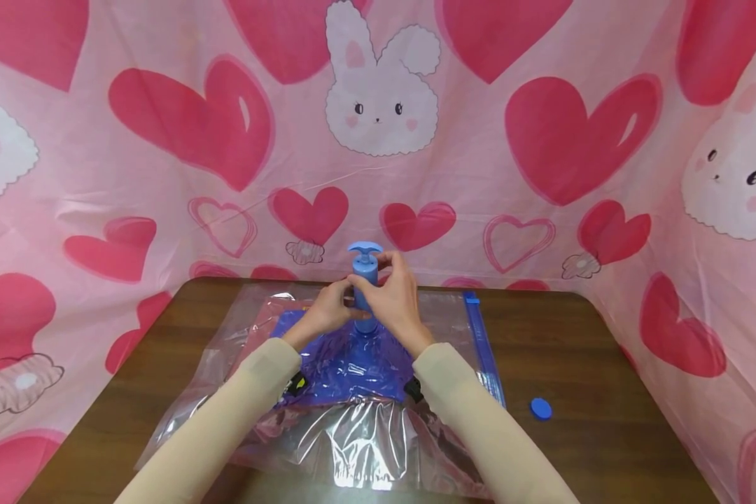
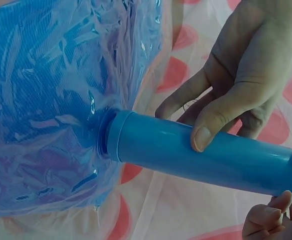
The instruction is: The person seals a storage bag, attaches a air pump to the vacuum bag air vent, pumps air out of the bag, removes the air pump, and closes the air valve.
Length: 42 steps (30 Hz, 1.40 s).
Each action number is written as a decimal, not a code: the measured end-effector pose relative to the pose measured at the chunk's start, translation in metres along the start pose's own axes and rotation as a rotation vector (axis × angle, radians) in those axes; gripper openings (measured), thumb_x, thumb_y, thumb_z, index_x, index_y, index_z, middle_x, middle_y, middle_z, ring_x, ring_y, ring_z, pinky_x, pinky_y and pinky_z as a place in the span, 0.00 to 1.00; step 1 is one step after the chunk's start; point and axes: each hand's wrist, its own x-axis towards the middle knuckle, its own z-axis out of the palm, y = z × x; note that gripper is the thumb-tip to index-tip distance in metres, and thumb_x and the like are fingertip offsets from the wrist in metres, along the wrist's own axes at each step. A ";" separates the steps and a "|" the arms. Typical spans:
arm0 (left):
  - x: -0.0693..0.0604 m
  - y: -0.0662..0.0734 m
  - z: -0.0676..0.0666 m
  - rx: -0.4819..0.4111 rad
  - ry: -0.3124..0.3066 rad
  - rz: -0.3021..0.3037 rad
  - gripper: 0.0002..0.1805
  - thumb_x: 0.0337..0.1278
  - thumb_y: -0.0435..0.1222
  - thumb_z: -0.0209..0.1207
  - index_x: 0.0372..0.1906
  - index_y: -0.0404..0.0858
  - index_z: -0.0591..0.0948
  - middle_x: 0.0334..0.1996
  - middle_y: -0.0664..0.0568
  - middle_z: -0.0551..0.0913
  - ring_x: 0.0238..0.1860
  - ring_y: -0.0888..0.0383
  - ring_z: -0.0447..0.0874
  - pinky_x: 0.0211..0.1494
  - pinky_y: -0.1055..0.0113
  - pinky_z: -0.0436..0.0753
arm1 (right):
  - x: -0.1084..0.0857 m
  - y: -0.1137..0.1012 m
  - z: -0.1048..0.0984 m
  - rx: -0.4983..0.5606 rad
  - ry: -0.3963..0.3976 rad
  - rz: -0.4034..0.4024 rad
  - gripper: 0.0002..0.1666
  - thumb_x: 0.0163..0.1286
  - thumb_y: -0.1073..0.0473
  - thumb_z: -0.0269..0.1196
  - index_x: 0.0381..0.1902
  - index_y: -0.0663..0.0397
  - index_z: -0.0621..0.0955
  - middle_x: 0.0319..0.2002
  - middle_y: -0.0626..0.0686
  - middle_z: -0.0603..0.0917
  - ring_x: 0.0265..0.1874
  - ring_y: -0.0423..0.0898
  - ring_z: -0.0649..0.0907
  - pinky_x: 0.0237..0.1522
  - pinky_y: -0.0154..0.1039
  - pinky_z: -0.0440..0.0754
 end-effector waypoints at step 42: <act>0.001 0.005 -0.005 0.015 -0.012 0.020 0.32 0.57 0.31 0.75 0.67 0.34 0.80 0.57 0.38 0.85 0.59 0.40 0.85 0.59 0.51 0.85 | -0.001 0.001 -0.001 0.009 -0.070 -0.050 0.32 0.70 0.59 0.74 0.66 0.61 0.75 0.47 0.58 0.84 0.21 0.49 0.74 0.22 0.37 0.72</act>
